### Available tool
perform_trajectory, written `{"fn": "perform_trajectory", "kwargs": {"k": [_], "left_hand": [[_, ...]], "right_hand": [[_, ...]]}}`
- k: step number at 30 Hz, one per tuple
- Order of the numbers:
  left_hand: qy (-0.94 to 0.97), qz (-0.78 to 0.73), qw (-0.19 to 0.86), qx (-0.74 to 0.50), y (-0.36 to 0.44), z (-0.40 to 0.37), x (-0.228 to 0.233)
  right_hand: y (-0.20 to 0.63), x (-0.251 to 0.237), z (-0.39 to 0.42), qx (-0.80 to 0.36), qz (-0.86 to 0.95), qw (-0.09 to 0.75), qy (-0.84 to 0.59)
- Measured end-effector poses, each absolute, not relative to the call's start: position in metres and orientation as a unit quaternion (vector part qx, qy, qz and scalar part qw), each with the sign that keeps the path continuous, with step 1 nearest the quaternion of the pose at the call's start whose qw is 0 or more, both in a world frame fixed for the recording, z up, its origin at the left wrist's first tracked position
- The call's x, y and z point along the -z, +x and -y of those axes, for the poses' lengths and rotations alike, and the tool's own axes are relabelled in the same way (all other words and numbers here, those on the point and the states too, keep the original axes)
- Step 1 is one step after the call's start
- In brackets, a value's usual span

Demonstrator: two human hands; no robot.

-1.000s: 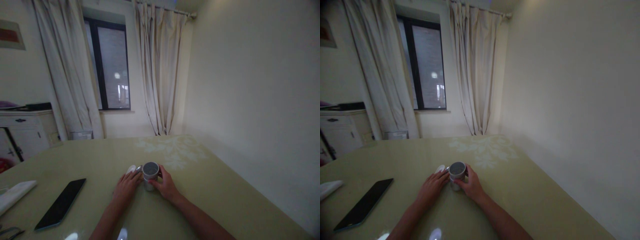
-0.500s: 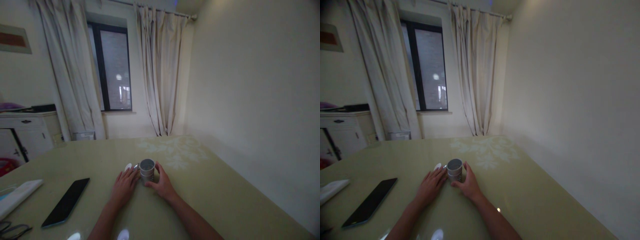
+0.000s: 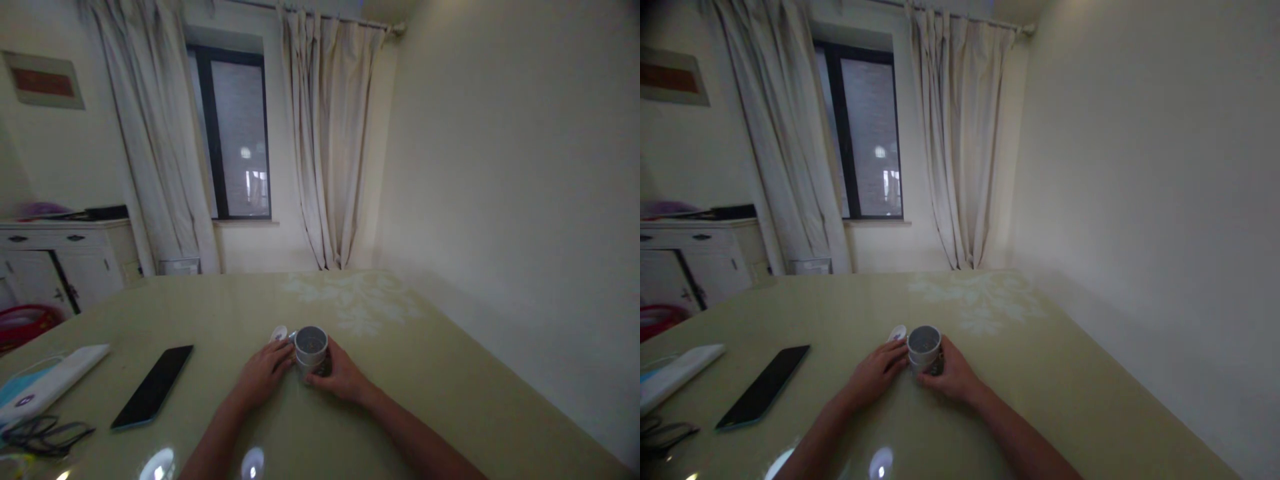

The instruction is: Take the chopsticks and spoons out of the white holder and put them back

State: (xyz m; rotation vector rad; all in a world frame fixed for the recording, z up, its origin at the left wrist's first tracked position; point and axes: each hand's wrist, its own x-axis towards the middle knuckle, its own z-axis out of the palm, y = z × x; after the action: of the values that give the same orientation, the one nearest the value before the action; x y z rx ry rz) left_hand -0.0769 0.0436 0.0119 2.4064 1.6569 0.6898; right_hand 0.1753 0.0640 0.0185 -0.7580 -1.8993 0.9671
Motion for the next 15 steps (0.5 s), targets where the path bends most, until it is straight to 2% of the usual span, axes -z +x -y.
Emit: {"fn": "perform_trajectory", "kwargs": {"k": [4, 10, 15], "left_hand": [[0.819, -0.528, 0.067, -0.215, -0.056, -0.037, -0.012], [0.800, -0.568, 0.056, -0.187, -0.040, -0.035, -0.019], [0.809, -0.554, 0.023, -0.195, -0.043, -0.036, -0.016]], "right_hand": [[0.209, -0.028, -0.045, -0.392, 0.788, 0.393, -0.267], [0.228, -0.047, -0.038, -0.469, 0.797, 0.311, -0.216], [0.231, -0.054, -0.033, -0.470, 0.806, 0.290, -0.213]]}}
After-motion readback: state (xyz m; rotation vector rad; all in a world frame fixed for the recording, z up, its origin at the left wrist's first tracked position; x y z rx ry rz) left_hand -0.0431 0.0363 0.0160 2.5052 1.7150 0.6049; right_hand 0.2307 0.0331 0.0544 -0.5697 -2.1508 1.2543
